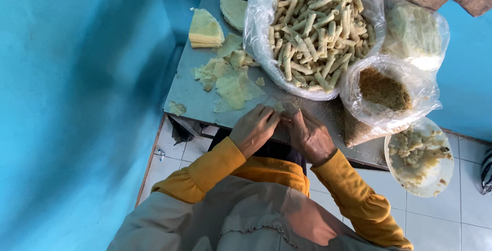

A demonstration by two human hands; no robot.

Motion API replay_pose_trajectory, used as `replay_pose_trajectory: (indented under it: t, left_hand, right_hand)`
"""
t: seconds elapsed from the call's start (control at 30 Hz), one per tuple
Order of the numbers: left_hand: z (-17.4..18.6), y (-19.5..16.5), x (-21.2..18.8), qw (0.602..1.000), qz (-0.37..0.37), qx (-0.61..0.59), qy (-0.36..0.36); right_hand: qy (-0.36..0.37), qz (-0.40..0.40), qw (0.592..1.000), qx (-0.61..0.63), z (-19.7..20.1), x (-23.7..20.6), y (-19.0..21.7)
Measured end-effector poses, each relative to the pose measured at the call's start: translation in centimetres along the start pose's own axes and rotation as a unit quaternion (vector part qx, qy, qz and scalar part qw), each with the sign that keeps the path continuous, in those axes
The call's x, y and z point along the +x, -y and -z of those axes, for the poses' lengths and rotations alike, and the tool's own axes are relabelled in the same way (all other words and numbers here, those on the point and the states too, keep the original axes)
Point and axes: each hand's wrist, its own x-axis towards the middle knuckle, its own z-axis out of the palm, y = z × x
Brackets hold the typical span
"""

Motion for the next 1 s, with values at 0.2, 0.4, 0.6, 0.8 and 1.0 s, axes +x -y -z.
replay_pose_trajectory:
  t: [0.2,0.4,0.6,0.8,1.0]
  left_hand:
    - [0.0,1.0,1.9,0.981,0.143,-0.100,0.085]
    - [-0.1,0.8,2.1,0.996,0.070,-0.014,0.061]
    - [1.5,-1.7,-0.4,0.978,0.009,0.188,0.086]
    - [0.2,-2.0,0.5,0.972,0.079,0.150,0.161]
    - [-0.1,0.8,1.7,0.988,0.143,0.053,0.032]
  right_hand:
    - [-0.001,-0.010,0.997,0.077,-0.2,1.4,-2.2]
    - [0.045,-0.058,0.993,0.093,-0.1,1.3,-1.7]
    - [0.003,0.074,0.994,-0.080,0.0,-0.7,-0.1]
    - [-0.014,0.017,0.996,-0.082,0.3,0.0,1.6]
    - [0.032,-0.023,0.996,-0.078,1.8,2.7,1.7]
